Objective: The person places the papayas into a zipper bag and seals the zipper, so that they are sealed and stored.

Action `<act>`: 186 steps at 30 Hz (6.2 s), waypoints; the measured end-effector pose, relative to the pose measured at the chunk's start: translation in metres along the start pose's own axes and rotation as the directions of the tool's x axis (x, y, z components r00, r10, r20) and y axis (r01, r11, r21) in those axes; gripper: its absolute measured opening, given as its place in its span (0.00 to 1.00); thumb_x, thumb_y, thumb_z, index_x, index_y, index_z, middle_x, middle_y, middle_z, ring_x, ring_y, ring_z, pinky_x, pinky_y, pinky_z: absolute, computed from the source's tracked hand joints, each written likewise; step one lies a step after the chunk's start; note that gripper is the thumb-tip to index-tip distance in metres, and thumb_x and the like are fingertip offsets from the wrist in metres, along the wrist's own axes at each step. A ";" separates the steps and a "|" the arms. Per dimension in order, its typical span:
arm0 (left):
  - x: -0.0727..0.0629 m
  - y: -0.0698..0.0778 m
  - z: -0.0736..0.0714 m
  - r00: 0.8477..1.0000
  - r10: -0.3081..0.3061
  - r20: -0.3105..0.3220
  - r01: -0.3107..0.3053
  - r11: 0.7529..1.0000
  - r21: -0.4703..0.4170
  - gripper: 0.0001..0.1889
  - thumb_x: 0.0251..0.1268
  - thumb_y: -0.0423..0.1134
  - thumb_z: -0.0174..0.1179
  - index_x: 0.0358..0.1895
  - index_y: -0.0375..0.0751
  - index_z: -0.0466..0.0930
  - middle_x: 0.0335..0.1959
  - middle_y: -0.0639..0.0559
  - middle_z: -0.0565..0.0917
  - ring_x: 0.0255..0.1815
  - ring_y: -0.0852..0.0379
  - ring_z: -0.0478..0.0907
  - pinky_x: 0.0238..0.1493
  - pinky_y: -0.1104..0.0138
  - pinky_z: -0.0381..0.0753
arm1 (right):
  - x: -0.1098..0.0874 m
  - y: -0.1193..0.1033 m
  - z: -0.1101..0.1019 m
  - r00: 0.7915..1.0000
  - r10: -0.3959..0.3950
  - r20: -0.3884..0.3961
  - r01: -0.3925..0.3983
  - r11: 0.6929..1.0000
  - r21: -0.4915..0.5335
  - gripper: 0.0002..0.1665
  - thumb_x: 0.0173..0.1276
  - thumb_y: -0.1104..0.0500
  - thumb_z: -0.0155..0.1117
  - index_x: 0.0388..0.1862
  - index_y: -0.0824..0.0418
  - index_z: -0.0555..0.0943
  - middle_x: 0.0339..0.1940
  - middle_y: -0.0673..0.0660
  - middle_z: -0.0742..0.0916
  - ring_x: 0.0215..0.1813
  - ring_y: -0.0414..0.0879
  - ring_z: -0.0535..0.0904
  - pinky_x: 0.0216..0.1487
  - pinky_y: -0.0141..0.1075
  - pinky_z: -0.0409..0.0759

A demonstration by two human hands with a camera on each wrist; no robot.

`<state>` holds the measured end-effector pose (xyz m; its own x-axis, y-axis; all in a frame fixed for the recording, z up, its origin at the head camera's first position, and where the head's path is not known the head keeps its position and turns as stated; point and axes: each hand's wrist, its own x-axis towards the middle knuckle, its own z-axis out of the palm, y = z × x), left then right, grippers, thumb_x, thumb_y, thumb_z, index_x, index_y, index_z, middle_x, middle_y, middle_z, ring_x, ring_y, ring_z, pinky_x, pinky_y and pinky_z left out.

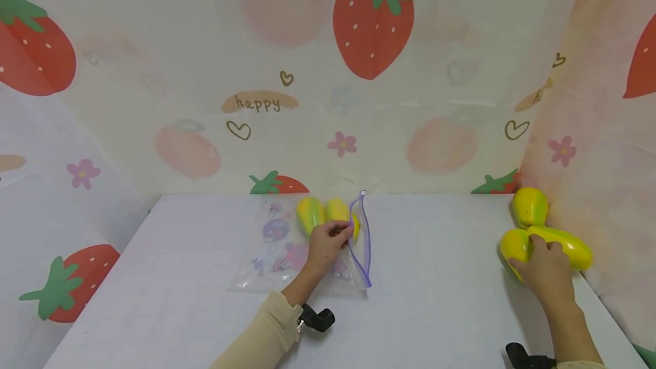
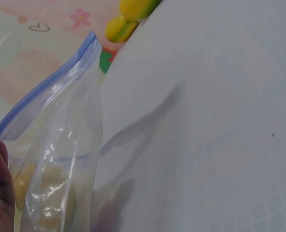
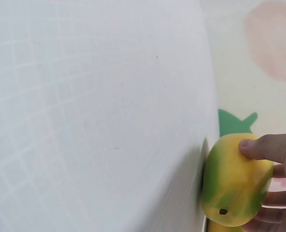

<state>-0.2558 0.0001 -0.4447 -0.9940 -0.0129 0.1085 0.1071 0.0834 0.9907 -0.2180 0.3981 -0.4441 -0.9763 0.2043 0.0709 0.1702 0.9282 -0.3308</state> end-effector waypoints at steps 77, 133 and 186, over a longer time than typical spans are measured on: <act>0.003 -0.017 0.011 0.978 -0.067 -0.196 0.078 0.996 0.047 0.08 0.58 0.39 0.68 0.33 0.36 0.89 0.27 0.47 0.88 0.25 0.67 0.76 0.31 0.75 0.78 | 0.030 -0.138 0.043 0.959 -0.256 0.124 0.170 0.866 0.471 0.42 0.64 0.46 0.68 0.69 0.68 0.67 0.61 0.74 0.76 0.56 0.66 0.76 0.49 0.49 0.83; 0.006 -0.016 0.010 0.987 -0.084 -0.136 0.090 0.995 0.039 0.11 0.64 0.41 0.64 0.37 0.35 0.88 0.30 0.47 0.88 0.28 0.65 0.77 0.36 0.73 0.82 | 0.037 -0.216 0.098 0.917 -0.379 0.125 0.241 0.775 0.585 0.36 0.61 0.51 0.71 0.65 0.64 0.72 0.58 0.71 0.80 0.52 0.62 0.80 0.46 0.46 0.84; 0.006 -0.020 0.008 0.990 -0.036 -0.135 0.036 0.999 -0.003 0.11 0.61 0.39 0.66 0.36 0.31 0.88 0.32 0.41 0.88 0.28 0.65 0.77 0.34 0.75 0.81 | 0.050 -0.229 0.102 0.899 -0.391 0.196 0.161 0.713 0.682 0.22 0.69 0.57 0.62 0.56 0.70 0.78 0.52 0.67 0.84 0.50 0.55 0.82 0.45 0.39 0.84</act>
<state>-0.2645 0.0064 -0.4644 -0.9852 -0.1499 0.0827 0.0713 0.0798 0.9943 -0.3194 0.1643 -0.4608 -0.9708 -0.2399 0.0086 -0.1271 0.4832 -0.8662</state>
